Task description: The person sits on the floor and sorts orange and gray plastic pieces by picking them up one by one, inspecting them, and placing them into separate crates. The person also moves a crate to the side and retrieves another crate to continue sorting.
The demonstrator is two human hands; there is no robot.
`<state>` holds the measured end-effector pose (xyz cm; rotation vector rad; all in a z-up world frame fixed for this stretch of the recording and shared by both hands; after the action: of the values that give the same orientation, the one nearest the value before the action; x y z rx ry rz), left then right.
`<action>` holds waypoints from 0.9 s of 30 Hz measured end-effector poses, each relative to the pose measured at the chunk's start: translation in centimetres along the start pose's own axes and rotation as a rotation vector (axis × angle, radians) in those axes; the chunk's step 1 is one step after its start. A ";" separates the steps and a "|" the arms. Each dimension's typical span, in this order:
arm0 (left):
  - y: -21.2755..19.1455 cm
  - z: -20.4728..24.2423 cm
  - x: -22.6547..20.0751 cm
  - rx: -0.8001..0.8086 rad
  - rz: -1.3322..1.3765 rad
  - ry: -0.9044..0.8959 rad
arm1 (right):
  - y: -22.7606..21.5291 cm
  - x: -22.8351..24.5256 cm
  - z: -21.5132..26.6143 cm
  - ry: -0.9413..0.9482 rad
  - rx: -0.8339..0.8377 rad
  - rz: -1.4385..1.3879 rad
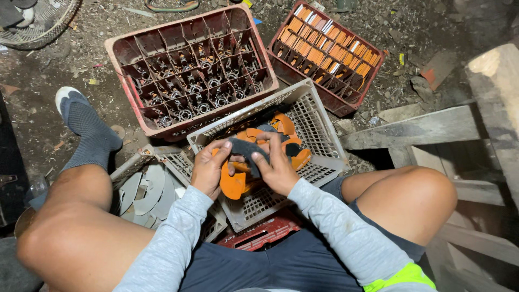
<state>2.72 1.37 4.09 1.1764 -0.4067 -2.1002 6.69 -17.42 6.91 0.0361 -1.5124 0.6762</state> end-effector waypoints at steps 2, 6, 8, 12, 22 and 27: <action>0.0 0.1 0.3 0.004 -0.004 -0.018 | 0.8 -0.1 0.3 0.252 0.127 -0.330; 0.1 0.5 0.9 -0.087 -0.017 -0.046 | 0.9 1.9 0.9 -0.049 -0.048 0.344; 0.2 0.6 0.7 -0.061 0.066 -0.033 | 1.4 2.5 1.1 -0.035 0.019 0.356; -0.6 0.4 -0.5 -0.088 0.158 -0.050 | 1.6 2.5 1.2 -0.033 0.179 0.127; -1.4 0.0 -1.6 -0.046 0.184 -0.008 | 0.9 2.6 0.2 -0.038 0.321 0.015; -2.0 -0.5 -3.1 -0.082 0.099 0.131 | 0.6 2.4 -3.2 -0.185 0.224 0.182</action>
<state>3.43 4.94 4.61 1.2135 -0.3087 -1.9249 9.11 -14.67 8.64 0.1352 -1.6231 1.0097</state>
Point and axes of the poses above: each hand's wrist, its own z-axis away from the middle knuckle, its own y-axis out of the palm, x = y × z, the point moved 2 cm from there along -z, towards the middle knuckle, and after that the axes turned 7 degrees about z, right-handed, at the moved point
